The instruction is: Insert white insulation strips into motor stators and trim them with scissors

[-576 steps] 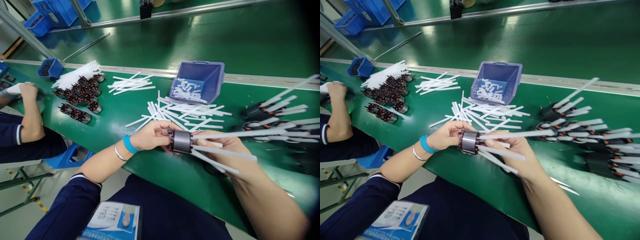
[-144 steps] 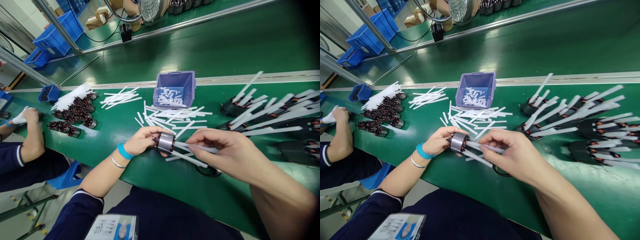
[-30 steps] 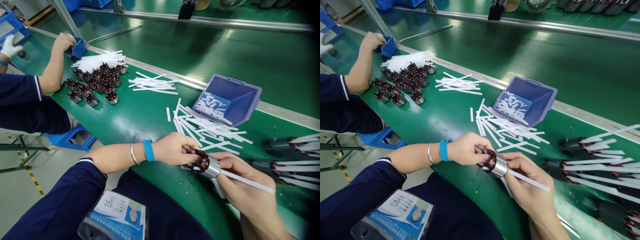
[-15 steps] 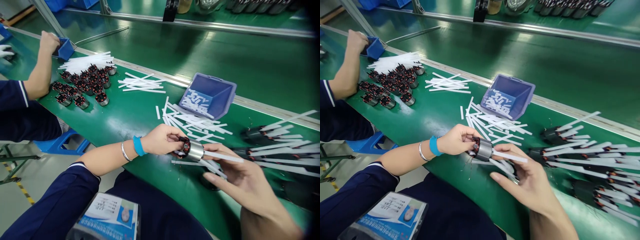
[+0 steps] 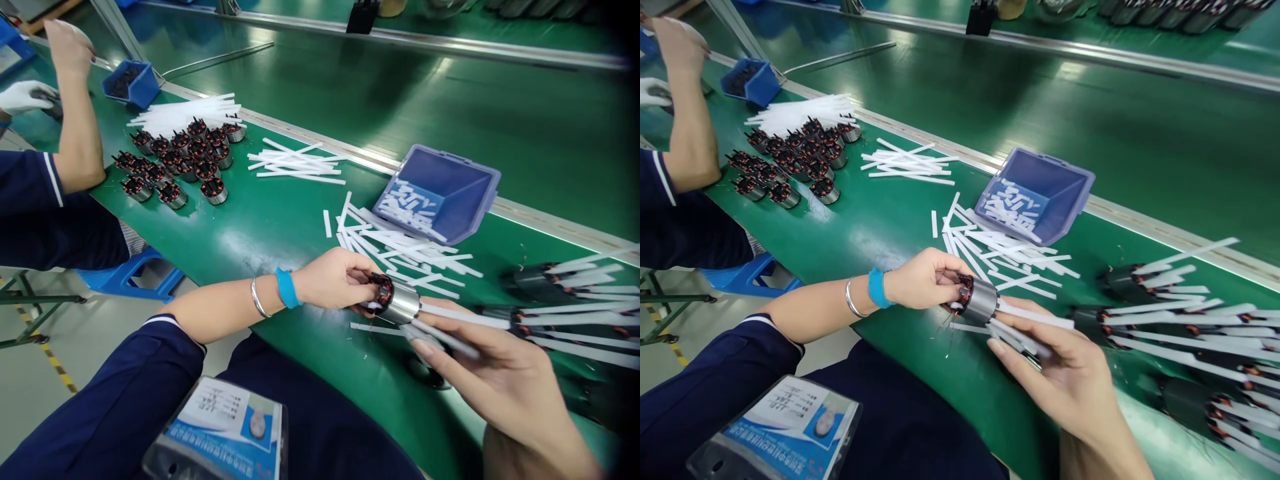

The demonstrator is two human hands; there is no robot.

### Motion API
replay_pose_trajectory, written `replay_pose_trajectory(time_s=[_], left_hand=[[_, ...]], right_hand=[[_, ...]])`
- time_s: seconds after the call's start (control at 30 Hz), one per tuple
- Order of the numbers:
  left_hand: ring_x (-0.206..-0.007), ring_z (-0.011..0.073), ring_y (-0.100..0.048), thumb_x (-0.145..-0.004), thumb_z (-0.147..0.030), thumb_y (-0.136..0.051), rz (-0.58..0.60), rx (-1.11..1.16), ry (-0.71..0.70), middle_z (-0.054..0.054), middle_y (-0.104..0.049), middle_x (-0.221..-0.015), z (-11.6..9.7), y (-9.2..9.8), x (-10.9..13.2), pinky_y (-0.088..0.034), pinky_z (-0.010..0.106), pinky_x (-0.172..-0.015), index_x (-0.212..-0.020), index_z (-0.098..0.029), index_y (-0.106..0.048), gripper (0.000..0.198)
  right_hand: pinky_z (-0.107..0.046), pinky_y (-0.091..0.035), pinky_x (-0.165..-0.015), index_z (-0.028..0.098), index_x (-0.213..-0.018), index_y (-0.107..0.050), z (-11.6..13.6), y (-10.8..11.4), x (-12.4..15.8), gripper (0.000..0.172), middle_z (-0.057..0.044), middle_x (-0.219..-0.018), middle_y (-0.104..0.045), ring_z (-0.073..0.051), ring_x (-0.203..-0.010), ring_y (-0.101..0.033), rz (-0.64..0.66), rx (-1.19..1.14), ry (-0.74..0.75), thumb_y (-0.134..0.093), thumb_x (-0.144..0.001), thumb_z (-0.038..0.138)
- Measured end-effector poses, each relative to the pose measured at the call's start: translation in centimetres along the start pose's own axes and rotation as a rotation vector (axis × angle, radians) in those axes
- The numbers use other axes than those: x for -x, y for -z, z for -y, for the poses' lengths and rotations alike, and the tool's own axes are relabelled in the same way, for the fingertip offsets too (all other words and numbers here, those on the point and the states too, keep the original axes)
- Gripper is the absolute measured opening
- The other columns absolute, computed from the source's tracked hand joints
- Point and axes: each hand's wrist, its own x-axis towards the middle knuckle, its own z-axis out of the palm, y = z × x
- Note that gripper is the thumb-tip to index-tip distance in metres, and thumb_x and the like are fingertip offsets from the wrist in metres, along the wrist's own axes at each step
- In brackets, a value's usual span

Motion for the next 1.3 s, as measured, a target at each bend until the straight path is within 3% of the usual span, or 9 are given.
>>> replay_pose_trajectory(time_s=[0.1, 0.23, 0.43, 0.63, 0.9, 1.07, 1.13, 1.2, 1.3], left_hand=[[-0.057, 0.0086, -0.066, -0.069, 0.006, -0.059, -0.025, -0.016, 0.003, 0.0, -0.067, -0.065, -0.1, -0.1, 0.1, -0.056, 0.019, -0.058, -0.077, -0.009, -0.063, 0.017], [-0.054, 0.0074, -0.065, -0.073, 0.004, -0.06, -0.036, -0.044, 0.013, 0.001, -0.068, -0.063, -0.2, -0.2, 0.1, -0.055, 0.017, -0.056, -0.077, -0.008, -0.063, 0.013], [-0.053, 0.0065, -0.064, -0.073, 0.003, -0.06, -0.029, 0.0, 0.017, 0.002, -0.068, -0.066, 0.1, 0.1, -0.2, -0.053, 0.017, -0.054, -0.078, -0.008, -0.063, 0.013], [-0.051, 0.0061, -0.063, -0.072, 0.003, -0.059, 0.001, 0.04, 0.033, 0.001, -0.068, -0.065, 0.3, 0.0, -0.2, -0.054, 0.017, -0.053, -0.078, -0.009, -0.062, 0.014], [-0.053, 0.006, -0.064, -0.07, 0.005, -0.06, 0.03, 0.003, 0.044, 0.0, -0.068, -0.063, 0.1, -0.1, 0.1, -0.054, 0.016, -0.055, -0.078, -0.009, -0.063, 0.017], [-0.056, 0.0067, -0.065, -0.067, 0.009, -0.058, -0.007, -0.015, 0.025, 0.0, -0.068, -0.065, -0.1, -0.2, 0.1, -0.054, 0.016, -0.058, -0.077, -0.009, -0.064, 0.021], [-0.058, 0.0081, -0.066, -0.067, 0.008, -0.058, -0.003, 0.001, 0.015, 0.001, -0.068, -0.067, -0.2, -0.3, 0.1, -0.056, 0.018, -0.059, -0.079, -0.009, -0.064, 0.021], [-0.059, 0.0098, -0.068, -0.069, 0.004, -0.059, 0.006, 0.036, 0.009, 0.001, -0.068, -0.068, -0.3, -0.1, 0.2, -0.056, 0.019, -0.058, -0.085, -0.009, -0.064, 0.021], [-0.051, 0.0098, -0.065, -0.073, -0.006, -0.062, -0.049, 0.064, -0.015, 0.0, -0.066, -0.064, -1.1, 0.7, 0.5, -0.05, 0.017, -0.047, -0.097, -0.011, -0.064, 0.025]], right_hand=[[-0.033, -0.06, -0.08, 0.028, -0.092, -0.074, 0.3, -0.3, -0.2, 0.012, -0.004, -0.097, -0.075, -0.024, -0.092, -0.072, -0.006, 0.031, 0.022, -0.069, -0.082, 0.023], [-0.027, -0.058, -0.063, 0.025, -0.076, -0.068, 0.7, 0.0, -0.5, 0.012, -0.003, -0.072, -0.071, -0.024, -0.083, -0.072, 0.021, 0.148, 0.008, -0.063, -0.086, 0.028], [-0.021, -0.043, -0.039, 0.025, -0.078, -0.068, 0.6, 0.1, -0.4, 0.008, 0.002, -0.063, -0.066, -0.012, -0.044, -0.056, 0.024, 0.13, -0.009, -0.065, -0.083, 0.03], [-0.03, -0.058, -0.07, 0.027, -0.079, -0.07, 1.1, -1.0, -1.1, 0.002, -0.001, -0.075, -0.073, -0.023, -0.075, -0.071, -0.001, 0.153, 0.105, -0.069, -0.079, 0.026], [-0.023, -0.053, -0.054, 0.022, -0.058, -0.063, 2.1, -0.4, -1.6, 0.027, -0.006, -0.069, -0.067, -0.018, -0.063, -0.065, 0.17, 0.103, 0.054, -0.063, -0.084, 0.03], [-0.027, -0.059, -0.067, 0.024, -0.076, -0.073, 1.0, 0.3, -0.7, 0.01, -0.009, -0.092, -0.074, -0.023, -0.082, -0.072, 0.088, 0.077, 0.016, -0.076, -0.074, 0.033], [-0.03, -0.06, -0.071, 0.026, -0.087, -0.075, 0.3, 0.9, -0.6, 0.024, -0.01, -0.104, -0.074, -0.027, -0.093, -0.072, 0.09, -0.019, -0.04, -0.082, -0.067, 0.037], [-0.035, -0.061, -0.076, 0.026, -0.09, -0.075, -0.5, 1.4, -0.8, 0.03, -0.012, -0.108, -0.073, -0.03, -0.103, -0.069, 0.056, -0.193, -0.117, -0.077, -0.072, 0.049], [-0.042, -0.059, -0.08, 0.025, -0.087, -0.073, -1.7, 1.5, -1.1, 0.035, -0.01, -0.099, -0.075, -0.029, -0.1, -0.07, -0.148, -0.266, -0.227, -0.057, -0.087, 0.056]])
